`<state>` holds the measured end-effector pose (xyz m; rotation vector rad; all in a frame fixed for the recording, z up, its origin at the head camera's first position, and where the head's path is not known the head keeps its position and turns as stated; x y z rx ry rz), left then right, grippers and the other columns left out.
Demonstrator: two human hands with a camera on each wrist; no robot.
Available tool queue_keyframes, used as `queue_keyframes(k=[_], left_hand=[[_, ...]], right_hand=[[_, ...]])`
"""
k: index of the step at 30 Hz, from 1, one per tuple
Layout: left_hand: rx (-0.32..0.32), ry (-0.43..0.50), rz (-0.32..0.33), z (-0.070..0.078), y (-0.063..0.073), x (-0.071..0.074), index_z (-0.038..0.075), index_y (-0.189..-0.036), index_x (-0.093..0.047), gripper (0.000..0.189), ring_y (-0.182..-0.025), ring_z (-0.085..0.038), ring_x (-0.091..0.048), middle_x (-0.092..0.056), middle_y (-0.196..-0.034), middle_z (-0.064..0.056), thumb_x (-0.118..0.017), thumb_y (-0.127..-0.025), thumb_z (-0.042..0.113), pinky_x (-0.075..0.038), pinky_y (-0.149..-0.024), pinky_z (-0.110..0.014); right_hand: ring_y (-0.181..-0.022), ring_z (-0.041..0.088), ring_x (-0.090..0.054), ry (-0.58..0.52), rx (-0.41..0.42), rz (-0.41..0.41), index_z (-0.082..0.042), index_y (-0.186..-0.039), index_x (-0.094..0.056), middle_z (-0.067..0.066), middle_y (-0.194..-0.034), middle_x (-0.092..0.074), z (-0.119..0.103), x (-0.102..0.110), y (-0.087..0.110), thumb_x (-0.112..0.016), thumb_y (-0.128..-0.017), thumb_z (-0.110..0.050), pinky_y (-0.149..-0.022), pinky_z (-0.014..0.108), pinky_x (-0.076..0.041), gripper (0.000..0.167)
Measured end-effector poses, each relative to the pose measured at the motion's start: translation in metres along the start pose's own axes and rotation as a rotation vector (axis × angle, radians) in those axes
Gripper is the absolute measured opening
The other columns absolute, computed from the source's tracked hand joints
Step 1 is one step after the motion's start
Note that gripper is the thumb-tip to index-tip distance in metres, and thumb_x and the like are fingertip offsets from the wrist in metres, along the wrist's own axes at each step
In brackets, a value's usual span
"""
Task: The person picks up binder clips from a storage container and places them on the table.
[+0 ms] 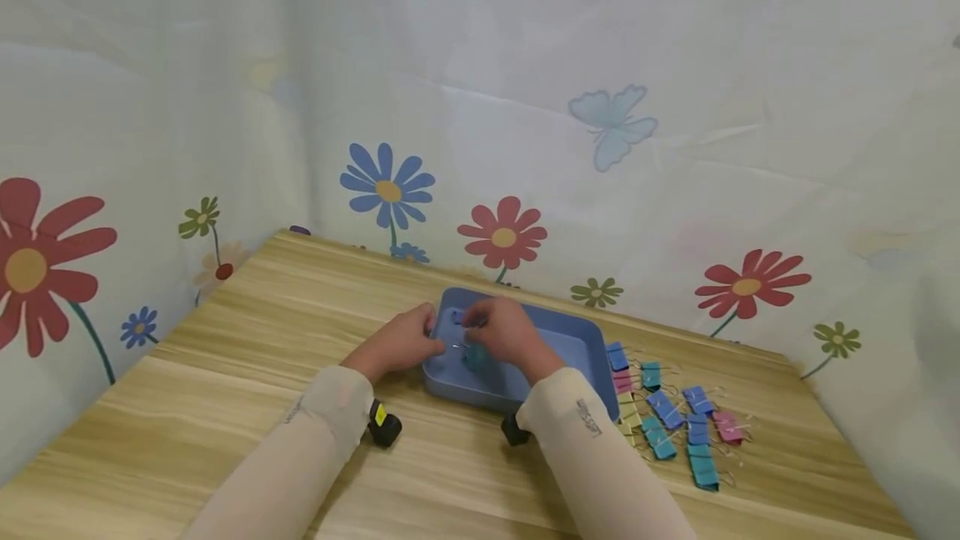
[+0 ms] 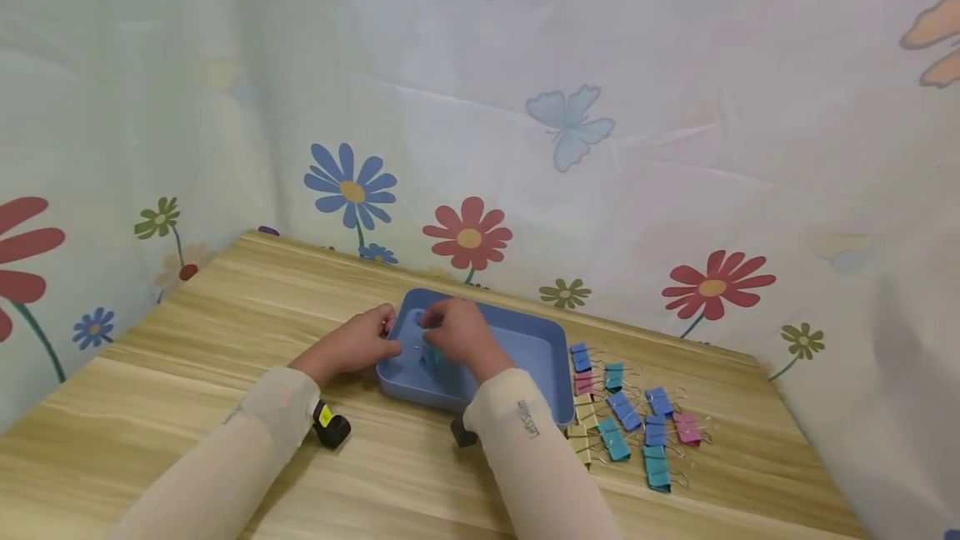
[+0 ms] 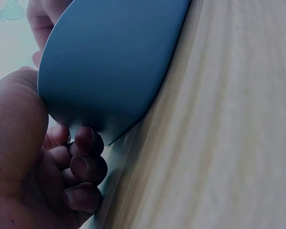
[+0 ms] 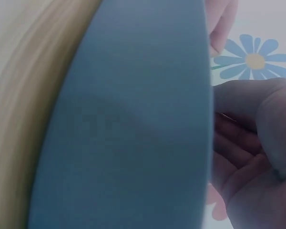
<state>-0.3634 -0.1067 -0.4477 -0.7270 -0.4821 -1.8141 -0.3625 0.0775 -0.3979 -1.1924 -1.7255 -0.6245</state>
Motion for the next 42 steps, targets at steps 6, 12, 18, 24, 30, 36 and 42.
queue_keyframes(k=[6, 12, 18, 24, 30, 36, 42], left_hand=[[0.012, -0.001, -0.002, 0.001, 0.0, -0.001, 0.008, -0.092, -0.043, 0.028, -0.069, -0.018, -0.048, -0.039, -0.072, -0.001, -0.065, -0.082, 0.022, -0.036, -0.06, -0.03], [0.012, -0.001, -0.004, 0.001, -0.002, -0.004, 0.009, -0.089, -0.041, 0.029, -0.067, -0.018, -0.046, -0.038, -0.071, -0.001, -0.066, -0.082, 0.022, -0.036, -0.059, -0.03], [0.005, -0.005, 0.006, 0.002, -0.001, -0.006, 0.009, -0.088, -0.041, 0.027, -0.068, -0.018, -0.046, -0.038, -0.071, -0.002, -0.065, -0.081, 0.02, -0.035, -0.059, -0.029], [0.007, -0.003, 0.0, 0.002, 0.0, -0.006, 0.01, -0.086, -0.039, 0.027, -0.066, -0.018, -0.046, -0.038, -0.071, -0.002, -0.064, -0.081, 0.02, -0.035, -0.058, -0.03], [0.003, 0.001, 0.0, 0.004, 0.0, -0.005, 0.01, -0.087, -0.039, 0.027, -0.066, -0.018, -0.046, -0.038, -0.071, -0.002, -0.064, -0.081, 0.019, -0.035, -0.059, -0.03], [0.0, -0.001, 0.0, 0.004, 0.0, -0.004, 0.01, -0.087, -0.038, 0.027, -0.067, -0.019, -0.045, -0.037, -0.071, -0.002, -0.063, -0.081, 0.018, -0.035, -0.059, -0.03], [-0.001, -0.003, 0.004, 0.002, 0.001, -0.003, 0.01, -0.086, -0.038, 0.027, -0.067, -0.019, -0.044, -0.035, -0.072, -0.002, -0.063, -0.082, 0.02, -0.034, -0.06, -0.03]], right_hand=[[-0.087, 0.016, -0.065, 0.001, -0.015, -0.024, -0.01, -0.093, -0.075, 0.002, -0.092, -0.072, 0.005, 0.008, 0.014, -0.071, -0.085, -0.012, -0.079, 0.034, -0.054, 0.009], [-0.075, 0.012, -0.064, -0.023, -0.057, -0.066, -0.01, -0.09, -0.075, 0.0, -0.087, -0.071, 0.012, 0.014, 0.027, -0.07, -0.085, -0.01, -0.07, 0.031, -0.053, 0.007], [-0.07, 0.011, -0.066, -0.106, -0.104, -0.091, -0.008, -0.091, -0.074, 0.001, -0.084, -0.071, 0.02, 0.023, 0.039, -0.066, -0.087, -0.009, -0.07, 0.031, -0.055, 0.009], [-0.076, 0.011, -0.067, -0.173, -0.13, -0.061, -0.008, -0.096, -0.074, 0.0, -0.088, -0.071, 0.027, 0.037, 0.055, -0.065, -0.088, -0.013, -0.075, 0.034, -0.054, 0.013], [-0.081, 0.012, -0.067, -0.268, -0.159, 0.044, -0.011, -0.098, -0.074, -0.001, -0.093, -0.071, 0.038, 0.054, 0.075, -0.066, -0.088, -0.017, -0.078, 0.038, -0.054, 0.014], [-0.087, 0.016, -0.069, -0.404, -0.167, 0.12, -0.004, -0.104, -0.071, 0.009, -0.103, -0.069, 0.048, 0.07, 0.097, -0.066, -0.09, -0.017, -0.086, 0.047, -0.053, 0.02], [-0.089, 0.019, -0.07, -0.488, -0.163, 0.2, 0.0, -0.105, -0.07, 0.016, -0.11, -0.067, 0.05, 0.082, 0.113, -0.067, -0.089, -0.015, -0.088, 0.048, -0.052, 0.022]])
Point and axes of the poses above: each hand's wrist, its own y-axis away from the middle knuckle, its own x-axis out of the back of the hand, z = x × y, the point moved 1 cm from there along -y, towards the middle knuckle
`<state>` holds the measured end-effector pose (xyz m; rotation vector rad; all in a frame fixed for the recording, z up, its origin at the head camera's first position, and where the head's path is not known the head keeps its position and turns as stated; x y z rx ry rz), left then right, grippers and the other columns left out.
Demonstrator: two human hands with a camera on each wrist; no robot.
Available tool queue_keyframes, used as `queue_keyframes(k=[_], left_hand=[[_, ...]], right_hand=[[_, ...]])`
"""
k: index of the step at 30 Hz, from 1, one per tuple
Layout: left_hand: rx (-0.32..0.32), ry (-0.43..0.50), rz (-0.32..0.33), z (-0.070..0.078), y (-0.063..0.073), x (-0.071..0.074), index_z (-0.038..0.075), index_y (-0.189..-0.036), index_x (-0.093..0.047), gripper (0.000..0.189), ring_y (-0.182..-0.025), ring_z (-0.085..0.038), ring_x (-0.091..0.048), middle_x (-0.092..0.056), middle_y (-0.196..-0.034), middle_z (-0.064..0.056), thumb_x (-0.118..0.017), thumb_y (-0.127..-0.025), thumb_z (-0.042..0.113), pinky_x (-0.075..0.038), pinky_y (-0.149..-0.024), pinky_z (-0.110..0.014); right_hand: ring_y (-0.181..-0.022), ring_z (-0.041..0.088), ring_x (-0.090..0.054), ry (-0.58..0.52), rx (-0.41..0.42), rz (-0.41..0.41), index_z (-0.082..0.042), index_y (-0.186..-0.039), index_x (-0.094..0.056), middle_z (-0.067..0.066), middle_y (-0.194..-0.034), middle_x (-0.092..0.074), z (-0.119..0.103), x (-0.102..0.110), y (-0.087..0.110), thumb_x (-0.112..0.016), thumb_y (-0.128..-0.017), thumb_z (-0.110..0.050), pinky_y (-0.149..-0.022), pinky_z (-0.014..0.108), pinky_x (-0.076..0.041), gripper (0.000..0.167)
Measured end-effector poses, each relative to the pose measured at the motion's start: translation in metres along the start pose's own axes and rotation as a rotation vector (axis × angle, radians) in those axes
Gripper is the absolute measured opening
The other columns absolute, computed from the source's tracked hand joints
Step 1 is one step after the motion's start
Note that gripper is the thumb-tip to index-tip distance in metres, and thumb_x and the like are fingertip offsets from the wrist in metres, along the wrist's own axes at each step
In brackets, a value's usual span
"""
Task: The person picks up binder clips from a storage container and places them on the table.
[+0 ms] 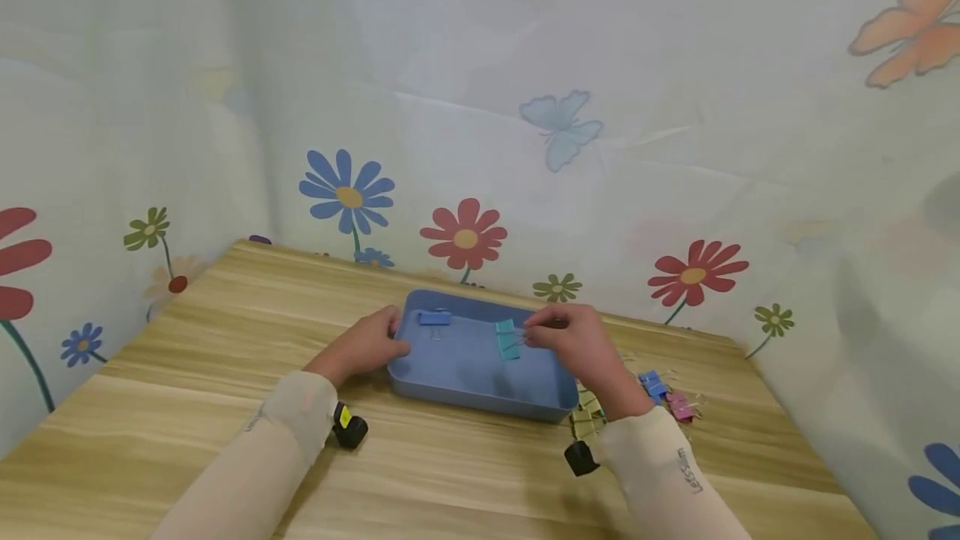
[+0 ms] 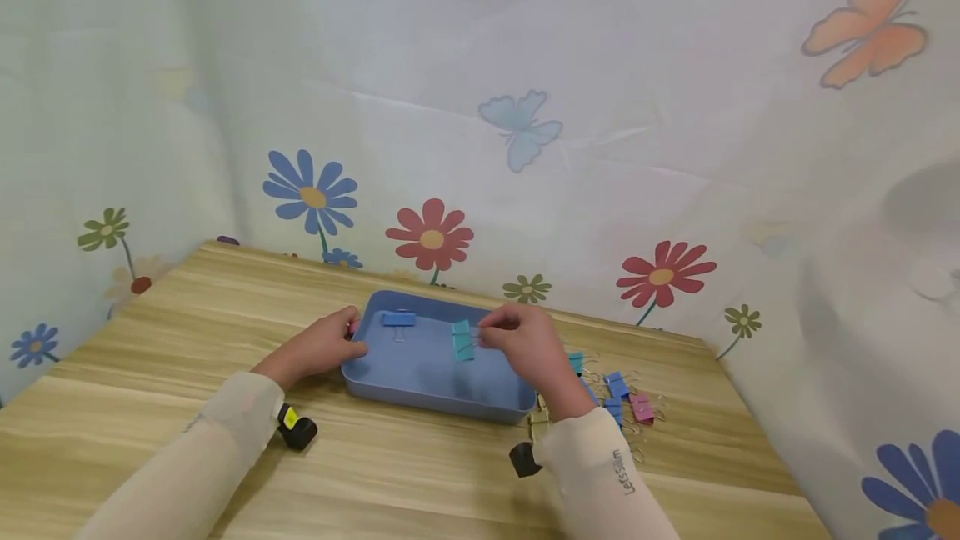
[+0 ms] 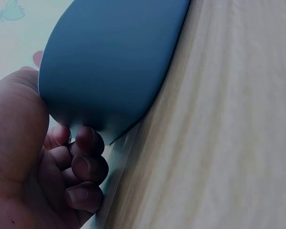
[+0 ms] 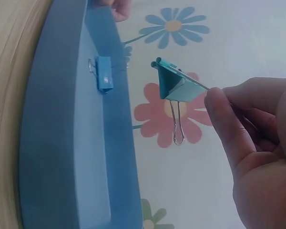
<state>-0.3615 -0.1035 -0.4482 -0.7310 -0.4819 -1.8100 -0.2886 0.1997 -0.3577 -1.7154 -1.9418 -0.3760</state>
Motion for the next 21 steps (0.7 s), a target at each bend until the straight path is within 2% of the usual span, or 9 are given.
queue_keyframes(k=[10, 17, 21], left_hand=[[-0.002, 0.008, -0.006, 0.0, 0.0, -0.001, 0.009, -0.087, -0.038, 0.027, -0.068, -0.019, -0.044, -0.035, -0.072, -0.002, -0.063, -0.082, 0.018, -0.034, -0.06, -0.03], [-0.013, 0.015, -0.002, -0.001, 0.0, 0.001, 0.009, -0.086, -0.037, 0.028, -0.065, -0.019, -0.042, -0.033, -0.07, -0.002, -0.063, -0.083, 0.017, -0.033, -0.059, -0.03], [-0.023, 0.013, -0.004, 0.001, 0.0, 0.001, 0.008, -0.086, -0.037, 0.028, -0.065, -0.019, -0.041, -0.033, -0.07, -0.002, -0.063, -0.082, 0.017, -0.033, -0.059, -0.031]], right_hand=[[-0.088, 0.015, -0.07, -0.057, -0.05, 0.072, 0.002, -0.104, -0.068, 0.011, -0.102, -0.068, 0.004, 0.024, 0.029, -0.065, -0.091, -0.018, -0.081, 0.031, -0.054, 0.024], [-0.09, 0.021, -0.069, -0.058, -0.075, 0.113, 0.004, -0.106, -0.066, 0.012, -0.104, -0.066, 0.017, 0.04, 0.051, -0.064, -0.092, -0.019, -0.081, 0.026, -0.054, 0.027], [-0.089, 0.019, -0.07, -0.08, -0.077, 0.133, 0.005, -0.105, -0.066, 0.018, -0.108, -0.064, 0.022, 0.046, 0.065, -0.064, -0.092, -0.017, -0.084, 0.028, -0.055, 0.026]])
Point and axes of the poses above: each hand's wrist, its own y-axis away from the middle knuckle, its own x-axis out of the back of the hand, z = x × y, the point moved 1 cm from there along -y, towards the middle knuckle
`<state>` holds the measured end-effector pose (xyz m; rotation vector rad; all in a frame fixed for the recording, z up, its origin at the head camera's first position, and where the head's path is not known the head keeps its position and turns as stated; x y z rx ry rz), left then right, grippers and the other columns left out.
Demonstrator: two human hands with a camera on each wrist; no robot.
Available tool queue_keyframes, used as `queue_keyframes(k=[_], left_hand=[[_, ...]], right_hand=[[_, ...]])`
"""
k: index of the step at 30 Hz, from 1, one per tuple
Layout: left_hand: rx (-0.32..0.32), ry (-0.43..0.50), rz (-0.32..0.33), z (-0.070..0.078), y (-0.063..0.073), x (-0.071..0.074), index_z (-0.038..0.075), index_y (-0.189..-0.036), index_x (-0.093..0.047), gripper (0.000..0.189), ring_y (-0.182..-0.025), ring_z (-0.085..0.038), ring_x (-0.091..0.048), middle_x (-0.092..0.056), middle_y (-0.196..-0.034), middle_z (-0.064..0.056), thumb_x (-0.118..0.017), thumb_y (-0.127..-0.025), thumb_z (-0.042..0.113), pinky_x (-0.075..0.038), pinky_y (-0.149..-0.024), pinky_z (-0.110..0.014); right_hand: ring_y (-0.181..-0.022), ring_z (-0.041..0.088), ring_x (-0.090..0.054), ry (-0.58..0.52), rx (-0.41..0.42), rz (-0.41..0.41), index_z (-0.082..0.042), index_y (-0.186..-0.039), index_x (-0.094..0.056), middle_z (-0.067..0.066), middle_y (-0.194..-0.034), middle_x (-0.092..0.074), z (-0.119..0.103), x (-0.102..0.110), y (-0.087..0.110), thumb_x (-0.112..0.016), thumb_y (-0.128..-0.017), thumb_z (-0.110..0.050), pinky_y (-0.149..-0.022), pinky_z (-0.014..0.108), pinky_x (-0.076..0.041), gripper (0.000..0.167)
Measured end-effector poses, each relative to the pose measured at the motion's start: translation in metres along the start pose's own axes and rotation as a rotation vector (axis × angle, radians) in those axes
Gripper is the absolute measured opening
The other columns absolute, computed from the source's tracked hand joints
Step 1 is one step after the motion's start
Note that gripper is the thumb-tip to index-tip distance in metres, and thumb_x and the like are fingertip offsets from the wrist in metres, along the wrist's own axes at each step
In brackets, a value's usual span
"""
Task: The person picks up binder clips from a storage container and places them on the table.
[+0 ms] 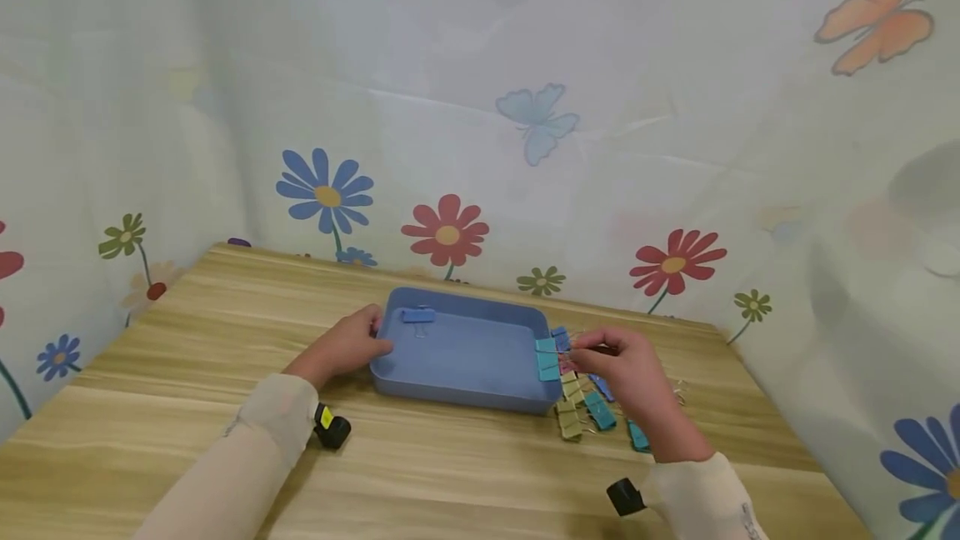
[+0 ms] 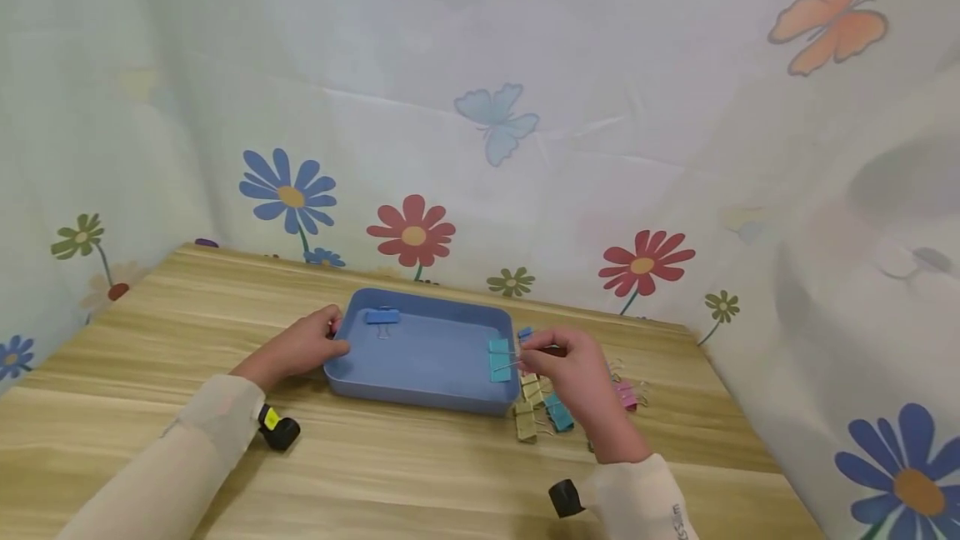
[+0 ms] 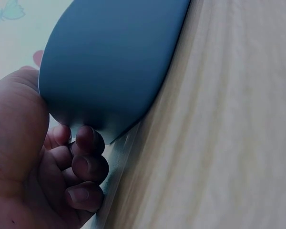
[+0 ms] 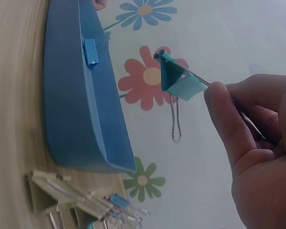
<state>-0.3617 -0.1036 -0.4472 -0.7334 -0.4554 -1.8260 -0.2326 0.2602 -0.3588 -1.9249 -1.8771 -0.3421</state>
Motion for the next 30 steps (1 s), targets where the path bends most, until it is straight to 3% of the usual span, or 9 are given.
queue_keyframes(k=[3, 12, 17, 19, 21, 24, 26, 28, 30], left_hand=[[0.002, 0.002, -0.005, 0.001, 0.002, 0.0, 0.007, -0.086, -0.037, 0.027, -0.065, -0.019, -0.042, -0.034, -0.07, -0.002, -0.063, -0.083, 0.017, -0.033, -0.059, -0.031], [-0.006, -0.018, -0.009, 0.003, 0.003, 0.001, 0.007, -0.087, -0.037, 0.026, -0.065, -0.019, -0.043, -0.034, -0.07, -0.002, -0.062, -0.084, 0.017, -0.033, -0.059, -0.031], [-0.014, -0.019, -0.007, 0.003, 0.002, 0.002, 0.007, -0.086, -0.038, 0.026, -0.065, -0.019, -0.043, -0.034, -0.069, -0.002, -0.062, -0.083, 0.017, -0.033, -0.059, -0.031], [-0.012, -0.021, -0.009, 0.003, 0.003, 0.002, 0.007, -0.086, -0.038, 0.026, -0.066, -0.019, -0.043, -0.034, -0.069, -0.002, -0.062, -0.083, 0.017, -0.033, -0.059, -0.031], [-0.007, -0.025, -0.014, 0.004, 0.003, 0.002, 0.007, -0.087, -0.038, 0.026, -0.066, -0.019, -0.043, -0.034, -0.07, -0.002, -0.062, -0.084, 0.018, -0.033, -0.06, -0.031], [-0.005, -0.029, -0.019, 0.004, 0.003, 0.001, 0.007, -0.087, -0.038, 0.026, -0.066, -0.019, -0.043, -0.034, -0.069, -0.002, -0.061, -0.084, 0.018, -0.033, -0.06, -0.031], [-0.001, -0.031, -0.019, 0.004, 0.003, 0.001, 0.006, -0.088, -0.038, 0.026, -0.066, -0.019, -0.043, -0.034, -0.069, -0.002, -0.062, -0.084, 0.018, -0.033, -0.059, -0.031], [0.003, -0.029, -0.02, 0.004, 0.002, 0.001, 0.006, -0.088, -0.039, 0.027, -0.065, -0.019, -0.043, -0.034, -0.069, -0.002, -0.062, -0.084, 0.018, -0.033, -0.059, -0.031], [0.005, -0.028, -0.02, 0.004, 0.002, 0.001, 0.006, -0.088, -0.039, 0.027, -0.065, -0.019, -0.043, -0.034, -0.068, -0.002, -0.062, -0.084, 0.018, -0.033, -0.059, -0.031]], right_hand=[[-0.087, 0.016, -0.071, -0.032, -0.014, 0.01, 0.008, -0.105, -0.064, 0.019, -0.108, -0.063, 0.003, 0.006, 0.009, -0.064, -0.092, -0.015, -0.082, 0.028, -0.055, 0.026], [-0.08, 0.013, -0.07, -0.069, -0.033, 0.009, 0.011, -0.101, -0.064, -0.001, -0.093, -0.066, 0.027, 0.032, 0.034, -0.064, -0.091, -0.01, -0.077, 0.029, -0.057, 0.024], [-0.083, 0.016, -0.07, -0.093, -0.097, -0.023, 0.01, -0.102, -0.064, 0.001, -0.094, -0.066, 0.041, 0.042, 0.045, -0.064, -0.091, -0.011, -0.079, 0.03, -0.056, 0.023], [-0.086, 0.019, -0.07, -0.087, -0.112, -0.028, 0.01, -0.102, -0.064, 0.004, -0.095, -0.065, 0.046, 0.043, 0.048, -0.065, -0.09, -0.011, -0.078, 0.03, -0.057, 0.024], [-0.107, 0.02, -0.063, -0.066, -0.115, -0.025, 0.011, -0.101, -0.064, 0.007, -0.093, -0.067, 0.051, 0.044, 0.051, -0.066, -0.088, -0.01, -0.08, 0.028, -0.056, 0.025], [-0.115, 0.01, -0.057, -0.036, -0.13, -0.016, 0.011, -0.1, -0.065, 0.006, -0.09, -0.069, 0.057, 0.045, 0.055, -0.068, -0.087, -0.009, -0.079, 0.026, -0.055, 0.024], [-0.111, 0.004, -0.058, -0.04, -0.139, -0.015, 0.013, -0.1, -0.065, 0.005, -0.086, -0.071, 0.06, 0.046, 0.058, -0.068, -0.086, -0.009, -0.078, 0.025, -0.055, 0.025], [-0.088, 0.004, -0.067, -0.051, -0.148, -0.025, 0.014, -0.101, -0.063, 0.004, -0.087, -0.071, 0.063, 0.047, 0.059, -0.067, -0.086, -0.008, -0.076, 0.028, -0.056, 0.027], [-0.081, 0.01, -0.069, -0.061, -0.143, -0.041, 0.017, -0.101, -0.062, 0.005, -0.087, -0.07, 0.066, 0.048, 0.06, -0.067, -0.086, -0.007, -0.076, 0.029, -0.057, 0.028]])
Point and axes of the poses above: each hand's wrist, its own y-axis away from the middle knuckle, its own x-axis out of the back of the hand, z = x × y, the point moved 1 cm from there along -y, towards the middle knuckle
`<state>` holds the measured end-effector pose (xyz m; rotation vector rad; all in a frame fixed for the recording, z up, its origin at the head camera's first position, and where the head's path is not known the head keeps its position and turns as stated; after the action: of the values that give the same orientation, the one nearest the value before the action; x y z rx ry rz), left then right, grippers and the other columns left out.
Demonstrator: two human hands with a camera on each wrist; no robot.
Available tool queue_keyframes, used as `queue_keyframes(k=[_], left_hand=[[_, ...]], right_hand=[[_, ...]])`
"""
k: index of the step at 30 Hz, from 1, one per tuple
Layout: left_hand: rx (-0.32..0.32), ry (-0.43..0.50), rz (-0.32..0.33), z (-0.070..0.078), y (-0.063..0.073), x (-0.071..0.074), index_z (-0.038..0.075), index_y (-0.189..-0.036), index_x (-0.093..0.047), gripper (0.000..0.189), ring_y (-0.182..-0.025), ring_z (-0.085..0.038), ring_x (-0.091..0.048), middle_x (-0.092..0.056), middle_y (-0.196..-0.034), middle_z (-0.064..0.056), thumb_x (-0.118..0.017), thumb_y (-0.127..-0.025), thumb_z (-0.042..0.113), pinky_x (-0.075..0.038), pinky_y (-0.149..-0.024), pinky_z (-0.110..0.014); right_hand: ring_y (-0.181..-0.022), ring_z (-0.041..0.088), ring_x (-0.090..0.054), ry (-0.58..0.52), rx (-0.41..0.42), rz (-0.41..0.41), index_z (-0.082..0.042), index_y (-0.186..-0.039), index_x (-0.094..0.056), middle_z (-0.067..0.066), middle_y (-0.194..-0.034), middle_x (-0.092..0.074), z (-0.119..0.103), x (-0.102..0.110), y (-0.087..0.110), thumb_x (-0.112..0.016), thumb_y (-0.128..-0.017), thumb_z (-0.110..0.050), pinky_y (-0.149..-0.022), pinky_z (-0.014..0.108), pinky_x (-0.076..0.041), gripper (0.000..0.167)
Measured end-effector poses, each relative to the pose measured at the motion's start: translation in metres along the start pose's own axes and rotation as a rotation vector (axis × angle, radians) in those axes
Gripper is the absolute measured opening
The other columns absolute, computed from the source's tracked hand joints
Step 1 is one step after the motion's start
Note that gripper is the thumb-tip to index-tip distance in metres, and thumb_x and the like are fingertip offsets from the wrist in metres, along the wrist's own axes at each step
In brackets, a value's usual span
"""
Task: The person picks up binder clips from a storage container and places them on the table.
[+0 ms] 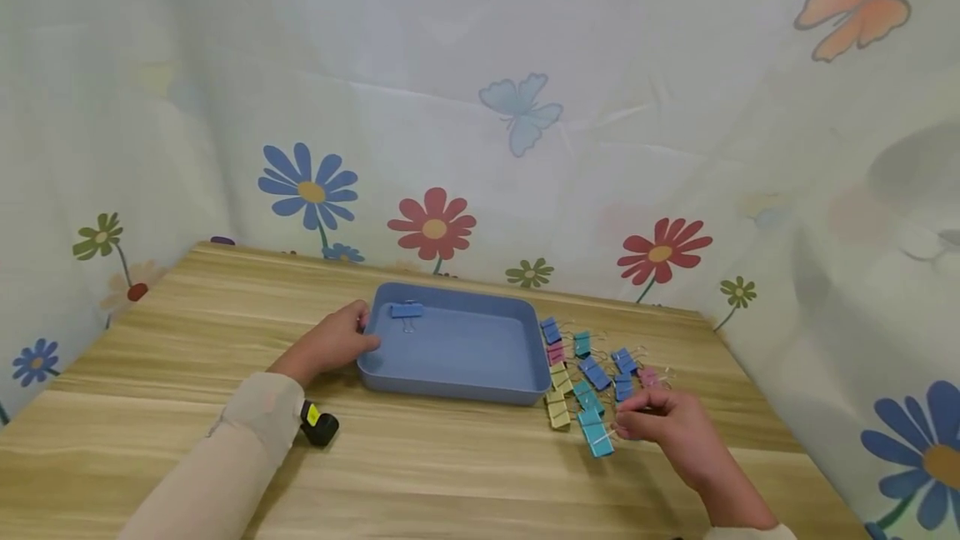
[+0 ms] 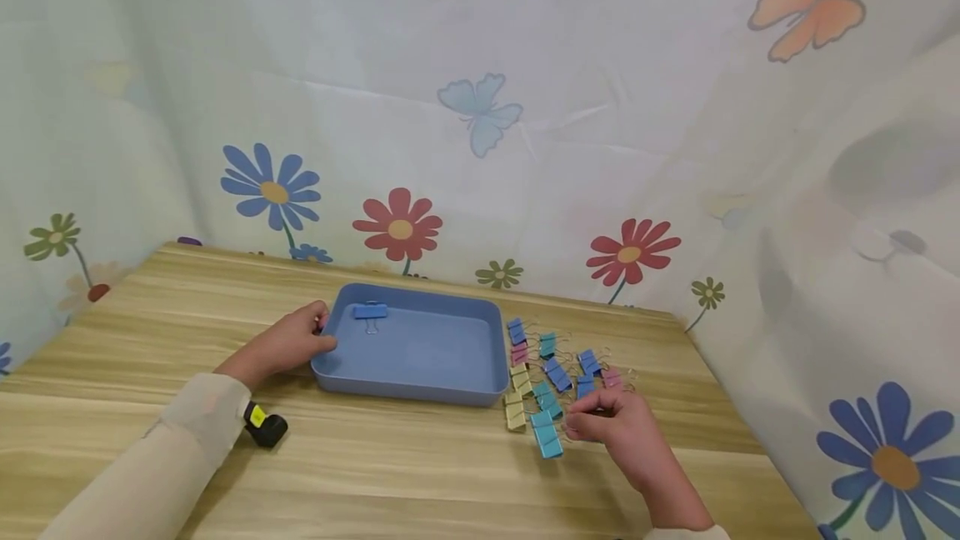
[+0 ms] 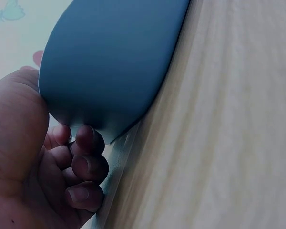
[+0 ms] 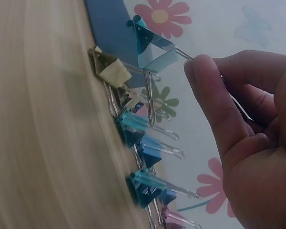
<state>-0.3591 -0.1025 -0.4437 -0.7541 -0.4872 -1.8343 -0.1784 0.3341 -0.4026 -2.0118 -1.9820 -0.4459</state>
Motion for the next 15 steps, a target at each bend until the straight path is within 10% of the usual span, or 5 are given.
queue_keyframes(k=[15], left_hand=[[0.024, -0.019, -0.025, 0.002, -0.001, 0.002, 0.004, -0.091, -0.04, 0.027, -0.067, -0.02, -0.044, -0.035, -0.07, -0.003, -0.061, -0.085, 0.02, -0.035, -0.061, -0.031]], right_hand=[[-0.077, 0.011, -0.069, 0.044, -0.082, 0.017, 0.014, -0.102, -0.062, 0.009, -0.091, -0.069, 0.024, -0.003, -0.012, -0.066, -0.086, -0.007, -0.075, 0.026, -0.055, 0.027]])
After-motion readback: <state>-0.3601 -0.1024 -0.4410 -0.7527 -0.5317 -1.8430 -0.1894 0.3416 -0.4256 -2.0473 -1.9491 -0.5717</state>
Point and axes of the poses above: each hand's wrist, its own y-axis away from the middle knuckle, its own x-axis out of the back of the hand, z = x × y, the point moved 1 cm from there along -y, towards the middle knuckle
